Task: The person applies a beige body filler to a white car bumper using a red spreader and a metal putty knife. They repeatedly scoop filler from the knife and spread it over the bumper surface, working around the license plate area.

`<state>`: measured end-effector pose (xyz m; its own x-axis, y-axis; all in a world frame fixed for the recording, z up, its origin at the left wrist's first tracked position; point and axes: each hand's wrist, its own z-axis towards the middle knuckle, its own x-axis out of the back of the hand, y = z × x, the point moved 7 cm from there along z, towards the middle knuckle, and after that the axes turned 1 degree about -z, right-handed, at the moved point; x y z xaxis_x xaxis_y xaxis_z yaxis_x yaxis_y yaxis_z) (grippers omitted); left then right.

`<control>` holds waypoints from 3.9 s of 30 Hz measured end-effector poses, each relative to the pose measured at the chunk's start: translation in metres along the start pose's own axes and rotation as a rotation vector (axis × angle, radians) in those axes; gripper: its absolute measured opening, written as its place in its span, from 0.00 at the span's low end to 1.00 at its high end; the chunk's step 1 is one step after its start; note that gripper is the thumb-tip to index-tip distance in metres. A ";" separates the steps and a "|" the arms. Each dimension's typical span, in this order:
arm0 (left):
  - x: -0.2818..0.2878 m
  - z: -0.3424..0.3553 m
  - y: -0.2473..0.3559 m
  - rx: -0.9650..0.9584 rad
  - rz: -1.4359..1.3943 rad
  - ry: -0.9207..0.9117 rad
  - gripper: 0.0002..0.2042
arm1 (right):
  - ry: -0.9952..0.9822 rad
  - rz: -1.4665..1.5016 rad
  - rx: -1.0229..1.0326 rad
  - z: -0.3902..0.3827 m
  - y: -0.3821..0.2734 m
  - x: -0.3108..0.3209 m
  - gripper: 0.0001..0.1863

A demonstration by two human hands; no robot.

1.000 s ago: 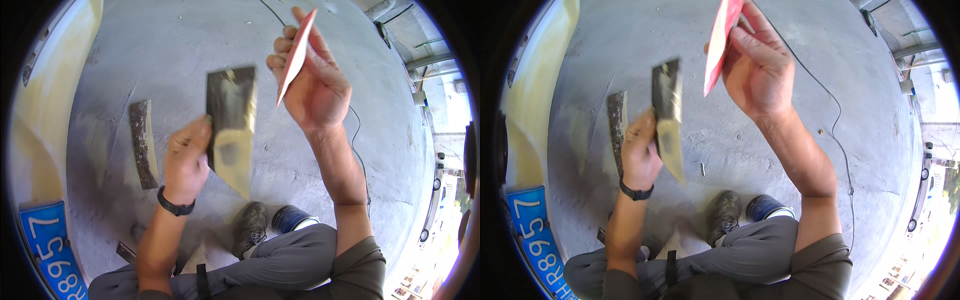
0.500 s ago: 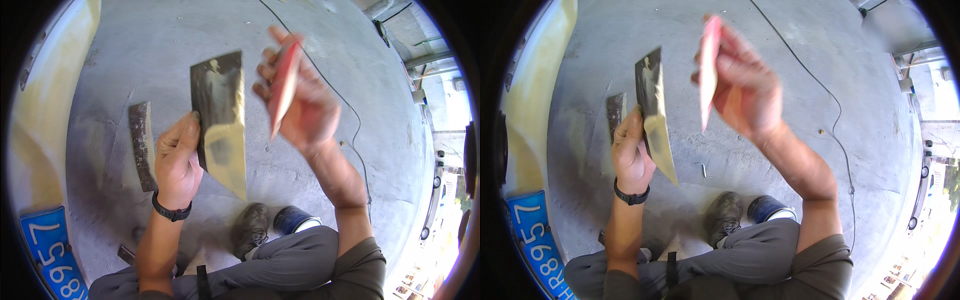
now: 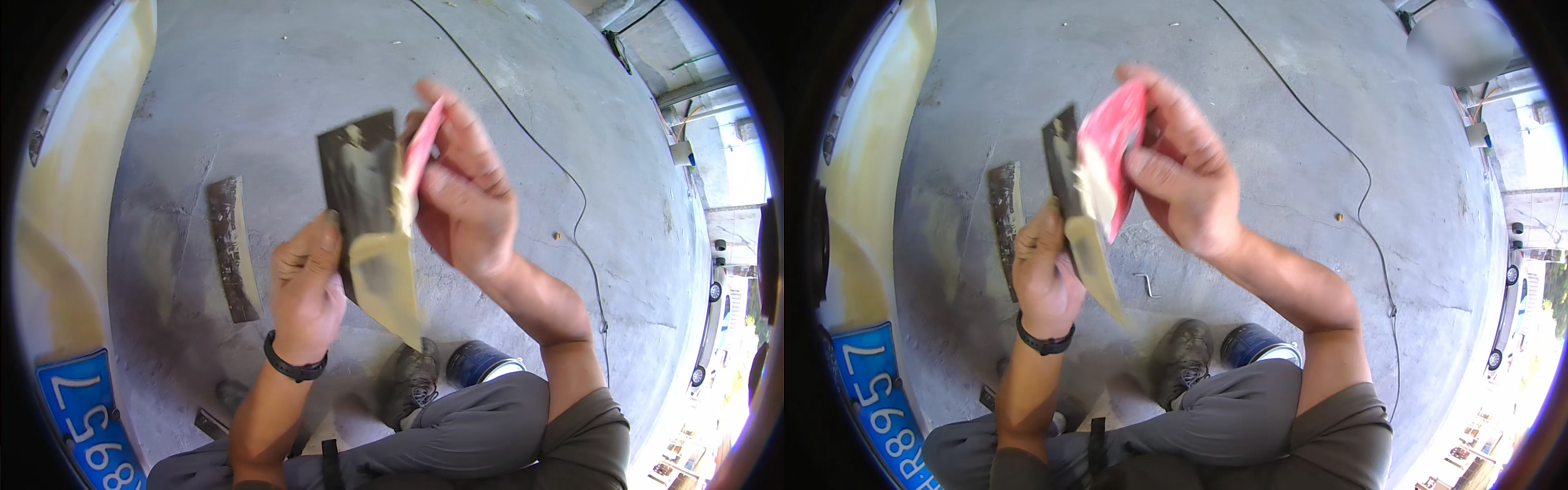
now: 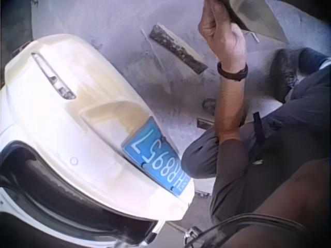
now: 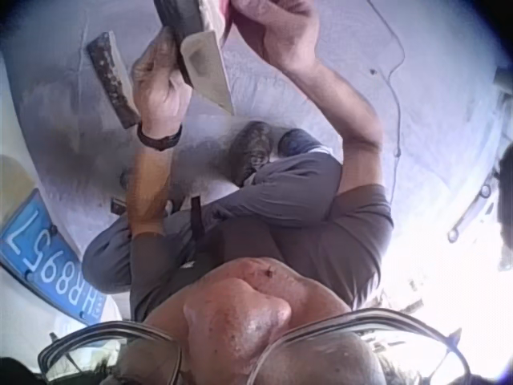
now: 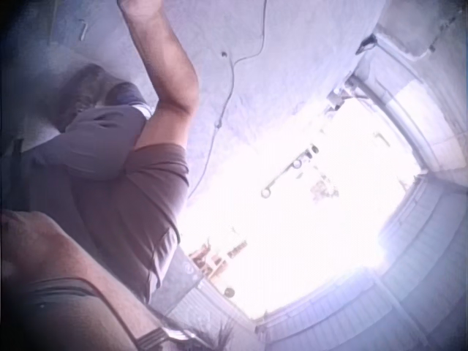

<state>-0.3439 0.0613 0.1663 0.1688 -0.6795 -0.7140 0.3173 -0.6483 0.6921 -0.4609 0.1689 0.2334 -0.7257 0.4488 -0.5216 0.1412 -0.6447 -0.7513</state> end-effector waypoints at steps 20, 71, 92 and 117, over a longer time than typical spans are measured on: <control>0.019 0.007 0.018 -0.104 0.078 0.143 0.17 | 0.059 -0.363 0.200 -0.011 -0.017 0.006 0.15; 0.036 0.015 0.073 -0.291 0.103 0.440 0.16 | -0.139 -0.808 0.313 -0.031 0.021 -0.013 0.21; 0.056 0.013 0.075 -0.450 0.423 0.595 0.13 | -0.125 -0.569 -0.021 -0.016 0.018 -0.023 0.15; 0.226 -0.069 0.019 0.004 0.426 0.919 0.23 | 0.270 -0.117 -0.472 0.209 0.329 -0.018 0.17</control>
<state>-0.2357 -0.0803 0.0108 0.9208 -0.3276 -0.2115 0.0605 -0.4156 0.9075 -0.5422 -0.1800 0.0800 -0.5651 0.6836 -0.4618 0.4015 -0.2612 -0.8778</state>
